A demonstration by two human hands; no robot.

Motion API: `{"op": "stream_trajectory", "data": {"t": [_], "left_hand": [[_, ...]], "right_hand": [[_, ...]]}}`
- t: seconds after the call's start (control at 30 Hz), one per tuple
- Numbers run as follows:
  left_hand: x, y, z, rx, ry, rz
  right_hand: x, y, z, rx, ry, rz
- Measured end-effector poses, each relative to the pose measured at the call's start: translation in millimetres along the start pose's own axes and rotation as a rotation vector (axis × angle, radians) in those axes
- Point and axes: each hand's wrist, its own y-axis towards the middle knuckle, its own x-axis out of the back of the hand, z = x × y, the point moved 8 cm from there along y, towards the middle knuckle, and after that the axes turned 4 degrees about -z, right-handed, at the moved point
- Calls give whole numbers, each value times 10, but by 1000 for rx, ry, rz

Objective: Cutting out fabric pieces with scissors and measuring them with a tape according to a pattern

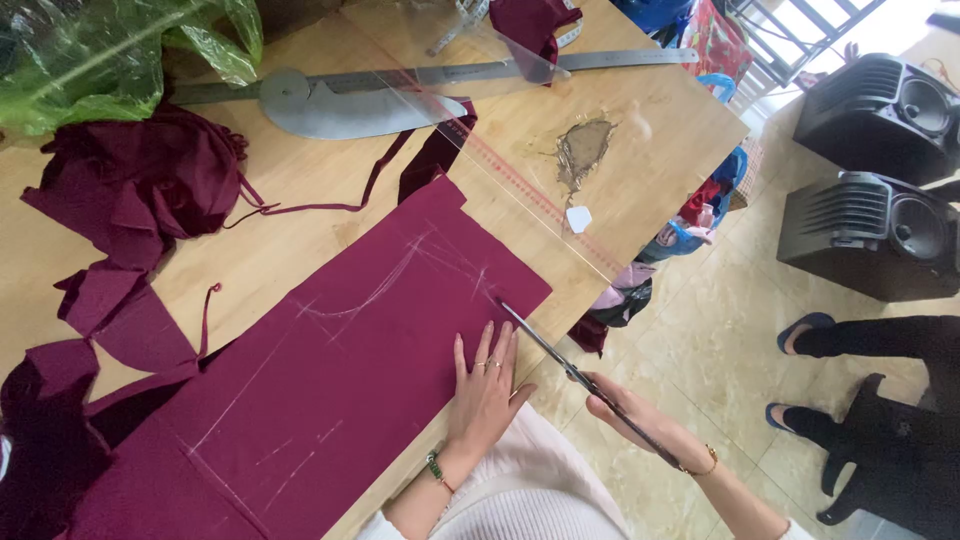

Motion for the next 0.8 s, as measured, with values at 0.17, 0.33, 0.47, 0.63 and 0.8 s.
{"op": "stream_trajectory", "data": {"t": [0.17, 0.33, 0.47, 0.63, 0.8], "left_hand": [[-29, -4, -3, -4, -4, 12], [-36, -6, -1, -7, -17, 16], [-24, -4, 1, -11, -11, 24], [-38, -9, 1, -16, -2, 25], [9, -1, 14, -4, -17, 10]], "right_hand": [[1, 13, 92, -46, 7, 12], [5, 16, 91, -10, -18, 4], [-19, 66, -13, -45, -22, 0], [-55, 85, -38, -88, 46, 2], [-71, 97, 0, -117, 182, -7]]}}
